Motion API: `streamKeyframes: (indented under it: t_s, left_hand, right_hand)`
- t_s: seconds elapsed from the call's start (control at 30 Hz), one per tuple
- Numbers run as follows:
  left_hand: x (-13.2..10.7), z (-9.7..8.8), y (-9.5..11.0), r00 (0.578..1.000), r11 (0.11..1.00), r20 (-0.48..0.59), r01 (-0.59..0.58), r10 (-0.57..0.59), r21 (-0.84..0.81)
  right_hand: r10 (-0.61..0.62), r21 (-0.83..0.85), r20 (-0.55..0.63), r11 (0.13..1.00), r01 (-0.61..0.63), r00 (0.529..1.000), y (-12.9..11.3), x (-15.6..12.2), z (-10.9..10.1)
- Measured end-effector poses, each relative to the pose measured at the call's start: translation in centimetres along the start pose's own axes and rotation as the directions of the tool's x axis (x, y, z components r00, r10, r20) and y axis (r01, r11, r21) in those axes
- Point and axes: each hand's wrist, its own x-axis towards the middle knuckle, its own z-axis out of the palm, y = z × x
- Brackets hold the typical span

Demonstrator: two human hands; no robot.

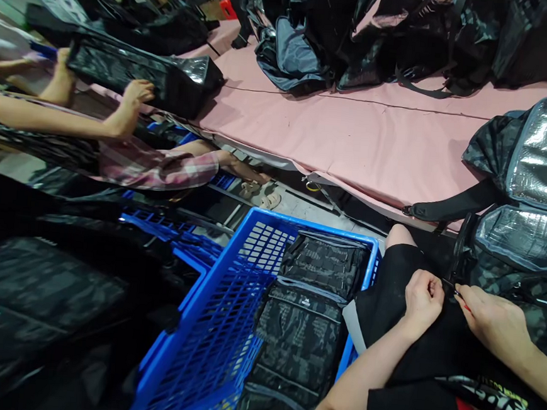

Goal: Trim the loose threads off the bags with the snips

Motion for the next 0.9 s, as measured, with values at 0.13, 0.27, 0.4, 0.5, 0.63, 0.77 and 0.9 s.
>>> streamKeyframes:
  t_s: [0.13, 0.27, 0.4, 0.5, 0.63, 0.77, 0.9]
  left_hand:
    - [2.1, -2.2, -1.7, 0.991, 0.996, -0.115, 0.078, -0.073, 0.044]
    - [5.1, -4.9, -1.7, 0.984, 0.994, -0.18, 0.032, -0.013, 0.102]
    - [7.0, -4.5, 1.9, 0.955, 0.955, -0.017, -0.295, 0.296, 0.014]
    - [7.5, -2.1, 5.2, 0.873, 0.878, 0.098, -0.476, 0.478, -0.05]
    - [7.9, 1.0, 7.3, 0.808, 0.81, 0.068, -0.587, 0.585, 0.008]
    - [8.5, 1.4, 7.3, 0.878, 0.874, -0.028, -0.478, 0.478, -0.08]
    - [9.1, 0.1, 6.3, 0.979, 0.969, -0.098, -0.194, 0.181, -0.153]
  right_hand:
    - [0.106, 0.14, 0.001, 0.985, -0.105, 0.994, 1.1, -0.6, -1.3]
    - [0.285, 0.316, -0.011, 0.911, -0.267, 0.958, 2.9, -1.6, -3.3]
    - [0.566, 0.407, -0.075, 0.769, -0.493, 0.821, 4.3, -2.5, -4.1]
    - [0.662, 0.344, -0.14, 0.73, -0.59, 0.737, 4.9, -2.5, -3.7]
    - [0.673, 0.32, -0.182, 0.73, -0.604, 0.717, 5.3, -1.9, -3.5]
    - [0.547, 0.304, -0.208, 0.824, -0.478, 0.811, 5.7, -1.6, -3.7]
    - [0.502, 0.317, -0.212, 0.847, -0.427, 0.839, 5.7, -1.1, -3.5]
